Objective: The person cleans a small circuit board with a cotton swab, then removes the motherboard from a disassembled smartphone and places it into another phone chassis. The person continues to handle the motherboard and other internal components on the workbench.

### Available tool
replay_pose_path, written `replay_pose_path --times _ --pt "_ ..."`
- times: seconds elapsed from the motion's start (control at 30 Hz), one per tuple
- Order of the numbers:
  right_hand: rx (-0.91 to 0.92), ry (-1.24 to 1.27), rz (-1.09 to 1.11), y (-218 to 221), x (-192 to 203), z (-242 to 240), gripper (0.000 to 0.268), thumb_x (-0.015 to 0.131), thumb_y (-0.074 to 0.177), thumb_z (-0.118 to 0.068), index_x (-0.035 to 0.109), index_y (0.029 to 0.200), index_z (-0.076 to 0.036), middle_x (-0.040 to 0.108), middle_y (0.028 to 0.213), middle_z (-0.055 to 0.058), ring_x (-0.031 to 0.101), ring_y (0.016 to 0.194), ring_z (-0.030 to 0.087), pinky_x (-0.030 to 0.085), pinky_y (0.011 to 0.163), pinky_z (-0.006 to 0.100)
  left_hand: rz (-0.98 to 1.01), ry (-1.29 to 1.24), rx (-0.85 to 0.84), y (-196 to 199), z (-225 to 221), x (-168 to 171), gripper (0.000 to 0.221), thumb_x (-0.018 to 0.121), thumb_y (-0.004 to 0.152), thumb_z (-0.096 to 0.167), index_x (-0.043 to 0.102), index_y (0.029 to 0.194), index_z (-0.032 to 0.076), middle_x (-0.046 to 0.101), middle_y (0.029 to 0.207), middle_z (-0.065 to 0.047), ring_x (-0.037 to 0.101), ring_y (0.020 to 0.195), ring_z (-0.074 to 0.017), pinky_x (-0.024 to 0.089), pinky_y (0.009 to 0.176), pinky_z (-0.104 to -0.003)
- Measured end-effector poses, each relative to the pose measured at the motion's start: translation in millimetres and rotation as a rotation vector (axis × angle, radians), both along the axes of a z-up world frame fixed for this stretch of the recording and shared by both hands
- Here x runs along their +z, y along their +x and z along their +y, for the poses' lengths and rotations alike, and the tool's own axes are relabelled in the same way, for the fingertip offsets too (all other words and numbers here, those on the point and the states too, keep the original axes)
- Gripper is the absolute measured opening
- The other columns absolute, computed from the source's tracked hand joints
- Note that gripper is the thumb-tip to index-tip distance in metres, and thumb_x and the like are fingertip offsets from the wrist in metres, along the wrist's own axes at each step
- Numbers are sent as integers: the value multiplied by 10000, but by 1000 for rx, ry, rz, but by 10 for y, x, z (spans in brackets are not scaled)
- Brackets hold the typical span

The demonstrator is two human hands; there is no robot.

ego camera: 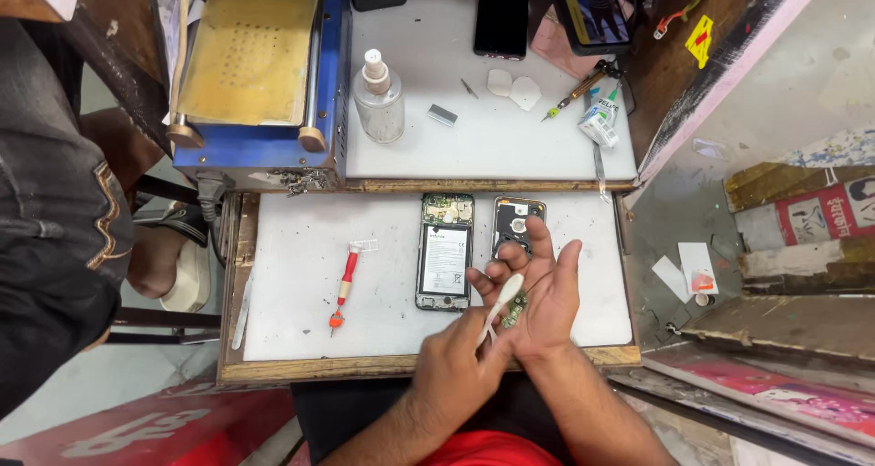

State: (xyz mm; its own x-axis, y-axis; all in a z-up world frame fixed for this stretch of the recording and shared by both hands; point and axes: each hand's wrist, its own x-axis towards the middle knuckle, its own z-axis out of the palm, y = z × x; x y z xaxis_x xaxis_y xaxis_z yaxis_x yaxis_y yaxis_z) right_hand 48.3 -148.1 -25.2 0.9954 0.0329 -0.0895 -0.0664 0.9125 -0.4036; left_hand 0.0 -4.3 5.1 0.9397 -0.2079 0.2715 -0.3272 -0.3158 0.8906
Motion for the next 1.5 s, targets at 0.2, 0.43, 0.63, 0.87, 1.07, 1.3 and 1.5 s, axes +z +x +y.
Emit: replay_pose_path --times 0.2,0.43,0.63,0.87,1.07,1.3,1.5 --pt "41 -13 55 -56 18 6 626 333 1070 -697 617 1293 -185 728 1036 93 691 1007 297 465 1070 619 181 -66 -56 87 51 -94 151 674 991 169 654 977 21 698 766 -194 728 666 -360 547 564 -441" --pt "64 143 205 13 121 69 635 358 1008 -708 666 1228 -197 743 1067 76 660 1109 307 430 1102 606 206 77 -60 159 93 6 250 681 985 192 571 1151 40 729 808 -197 729 710 -397 558 564 -451" --pt "102 285 72 17 68 -29 641 369 1083 -673 673 1291 -149 747 1193 110 637 1216 299 430 1136 562 232 69 -69 30 282 17 379 581 1004 105 508 1373 54 733 792 -193 760 683 -367 568 576 -459" --pt "136 219 35 27 111 -39 643 333 1081 -669 642 1317 -156 713 1279 117 581 1324 317 390 1150 546 -56 43 -24 115 375 34 415 662 964 86 553 1357 11 738 945 -213 772 777 -341 605 629 -400" --pt "129 63 47 -34 137 80 652 313 1056 -667 598 1344 -156 659 1323 155 521 1367 381 324 1220 626 18 -3 -30 239 127 6 205 726 938 103 680 1120 20 735 878 -169 752 753 -309 593 622 -394" --pt "39 232 68 -16 161 51 648 358 1038 -693 594 1346 -173 681 1284 126 530 1345 358 295 1231 650 489 -241 -62 191 -29 -34 125 724 929 132 697 923 9 694 681 -105 606 598 -96 493 538 -282" --pt "49 225 2 -60 89 88 599 400 1061 -664 621 1325 -174 706 1263 107 543 1346 344 293 1250 631 326 -176 -70 107 -28 -64 237 706 968 144 634 1158 22 735 850 -157 714 731 -239 567 608 -374"
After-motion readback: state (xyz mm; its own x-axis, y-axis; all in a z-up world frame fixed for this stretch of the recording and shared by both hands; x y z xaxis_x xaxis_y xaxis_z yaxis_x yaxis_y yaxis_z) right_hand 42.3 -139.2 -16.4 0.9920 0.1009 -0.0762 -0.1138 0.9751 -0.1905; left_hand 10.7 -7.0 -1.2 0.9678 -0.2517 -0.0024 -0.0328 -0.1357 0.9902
